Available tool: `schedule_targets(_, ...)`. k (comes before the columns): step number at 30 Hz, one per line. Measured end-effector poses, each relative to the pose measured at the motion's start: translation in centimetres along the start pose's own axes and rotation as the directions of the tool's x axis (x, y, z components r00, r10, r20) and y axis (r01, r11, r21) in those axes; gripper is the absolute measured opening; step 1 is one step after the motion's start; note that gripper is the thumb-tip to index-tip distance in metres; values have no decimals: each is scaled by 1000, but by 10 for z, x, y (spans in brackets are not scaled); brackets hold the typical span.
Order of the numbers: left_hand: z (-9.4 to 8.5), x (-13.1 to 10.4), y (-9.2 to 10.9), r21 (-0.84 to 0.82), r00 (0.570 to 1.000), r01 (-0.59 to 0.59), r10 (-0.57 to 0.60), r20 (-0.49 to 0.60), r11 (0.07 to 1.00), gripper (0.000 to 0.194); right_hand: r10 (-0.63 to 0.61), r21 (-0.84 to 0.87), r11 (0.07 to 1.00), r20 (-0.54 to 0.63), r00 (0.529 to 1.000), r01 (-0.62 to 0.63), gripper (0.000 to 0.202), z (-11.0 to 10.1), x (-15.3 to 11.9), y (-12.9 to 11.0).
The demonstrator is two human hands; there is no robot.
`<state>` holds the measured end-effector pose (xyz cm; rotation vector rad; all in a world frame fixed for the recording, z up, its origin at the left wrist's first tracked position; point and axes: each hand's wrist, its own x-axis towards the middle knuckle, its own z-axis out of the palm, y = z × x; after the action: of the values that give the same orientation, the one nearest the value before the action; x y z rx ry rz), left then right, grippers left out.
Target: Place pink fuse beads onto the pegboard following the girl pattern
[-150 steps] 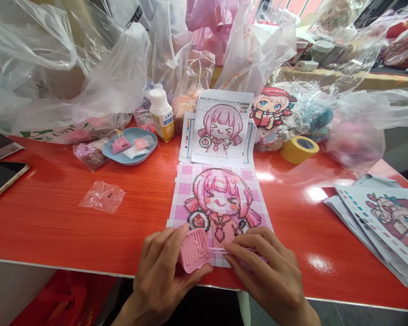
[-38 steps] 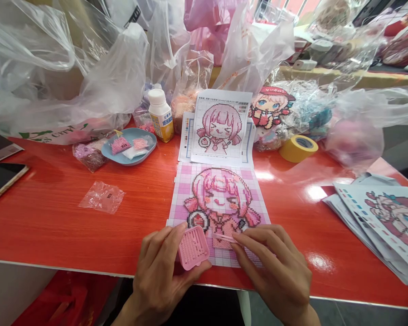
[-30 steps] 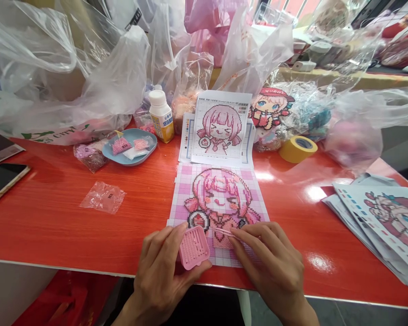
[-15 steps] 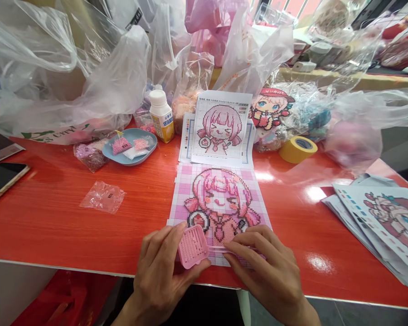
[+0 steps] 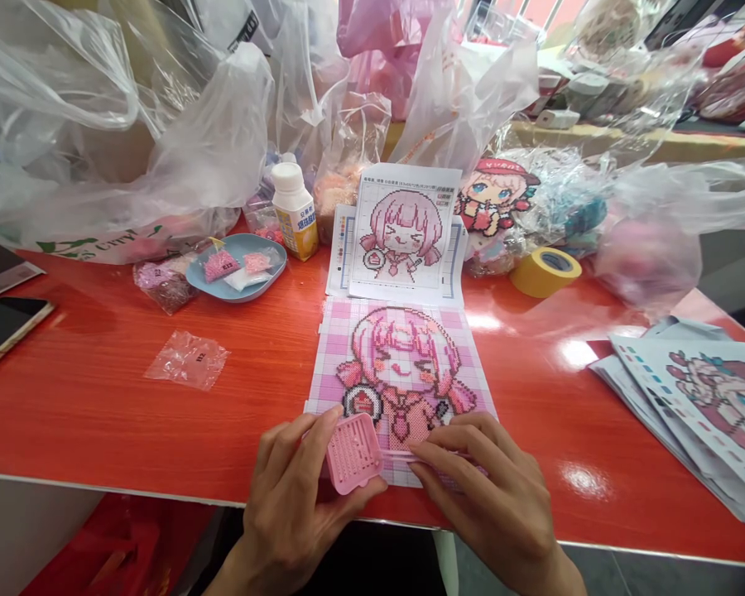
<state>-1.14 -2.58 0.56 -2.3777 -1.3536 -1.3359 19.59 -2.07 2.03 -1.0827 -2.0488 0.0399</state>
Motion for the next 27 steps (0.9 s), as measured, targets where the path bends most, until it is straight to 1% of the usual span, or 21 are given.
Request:
schedule_targets(7, 0, 2, 1, 2, 1000, -17, 17, -7, 1000, 62, 41, -53, 997, -117, 992, -47, 16, -2, 3, 1)
schedule_targets(9, 0, 2, 0, -1, 1000, -23, 23, -2, 1000, 63, 53, -84, 994, -130, 990, -65, 17, -1, 2, 2)
schedule_targets(17, -1, 1, 0, 16, 1000, -9, 9, 7, 1000, 61, 98, -155, 981, -117, 988, -116, 17, 5, -1, 3)
schedule_targets(22, -1, 3, 1, 9, 1000, -29, 29, -1, 1000, 60, 89, -146, 984, -84, 992, -101, 15, 5, -2, 2)
schedule_targets(27, 0, 3, 1, 1, 1000, -30, 30, -4, 1000, 60, 78, -156, 984, -81, 994, -89, 13, 6, -1, 3)
